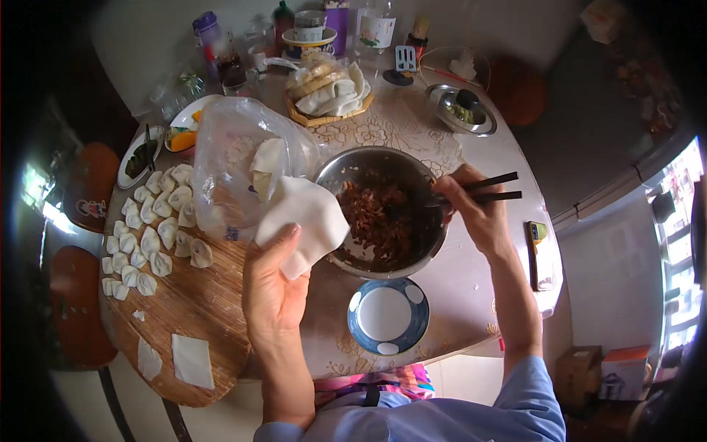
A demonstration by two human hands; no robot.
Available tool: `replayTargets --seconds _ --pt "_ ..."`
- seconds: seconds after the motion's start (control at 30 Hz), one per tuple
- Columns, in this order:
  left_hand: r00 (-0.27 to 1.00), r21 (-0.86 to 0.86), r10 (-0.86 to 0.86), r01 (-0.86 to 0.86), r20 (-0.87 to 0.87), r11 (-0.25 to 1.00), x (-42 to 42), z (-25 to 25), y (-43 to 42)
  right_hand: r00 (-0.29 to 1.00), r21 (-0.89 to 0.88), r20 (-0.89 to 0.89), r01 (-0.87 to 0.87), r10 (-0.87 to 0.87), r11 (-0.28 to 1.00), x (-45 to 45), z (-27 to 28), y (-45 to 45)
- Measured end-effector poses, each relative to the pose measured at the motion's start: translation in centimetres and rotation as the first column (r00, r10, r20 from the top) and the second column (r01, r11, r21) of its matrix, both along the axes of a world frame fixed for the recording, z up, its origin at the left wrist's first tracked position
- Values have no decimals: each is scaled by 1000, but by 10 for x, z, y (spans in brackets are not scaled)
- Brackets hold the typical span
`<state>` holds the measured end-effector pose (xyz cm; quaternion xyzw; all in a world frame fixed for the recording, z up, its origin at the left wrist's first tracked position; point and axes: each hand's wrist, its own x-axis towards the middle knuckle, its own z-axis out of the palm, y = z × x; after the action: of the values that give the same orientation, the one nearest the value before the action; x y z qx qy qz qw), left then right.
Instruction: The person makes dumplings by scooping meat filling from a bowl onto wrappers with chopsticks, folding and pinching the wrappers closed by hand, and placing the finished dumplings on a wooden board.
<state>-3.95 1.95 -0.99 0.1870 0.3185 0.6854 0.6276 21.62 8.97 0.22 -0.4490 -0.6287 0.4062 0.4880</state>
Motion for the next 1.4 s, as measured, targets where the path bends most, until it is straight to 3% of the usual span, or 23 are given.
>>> replayTargets --seconds 0.13,0.3,0.37,0.53,0.73,0.83,0.97,1.1,1.23,1.4 --pt "958 -38 55 -47 283 998 -4 4 1 980 124 151 -148 129 981 9 42 -6" --pt "951 -109 164 -140 262 984 -6 6 -4 978 249 122 -194 168 949 18 59 -15" --pt "959 -119 193 -171 207 978 -8 6 -5 959 240 238 -213 155 947 13 55 -19" --pt "966 -121 246 -236 78 964 -10 3 -7 935 196 326 -209 138 958 -4 41 -26" --pt "920 -148 242 -204 308 968 -12 8 -6 941 227 332 -146 64 963 -26 34 -22" --pt "905 -83 181 -161 386 983 -16 4 -8 943 199 331 -105 34 974 -38 39 -17" --pt "902 -89 178 -155 395 984 -18 7 -8 926 109 378 -66 20 992 -56 39 -6" --pt "900 -83 166 -145 402 986 -21 8 -11 883 286 468 -192 38 939 -70 23 -2" --pt "897 -65 155 -140 413 988 -21 11 -12 872 266 471 -283 131 922 -71 19 -11" --pt "902 -76 174 -156 395 985 -20 12 -12 932 193 351 -171 95 966 -57 26 -20"
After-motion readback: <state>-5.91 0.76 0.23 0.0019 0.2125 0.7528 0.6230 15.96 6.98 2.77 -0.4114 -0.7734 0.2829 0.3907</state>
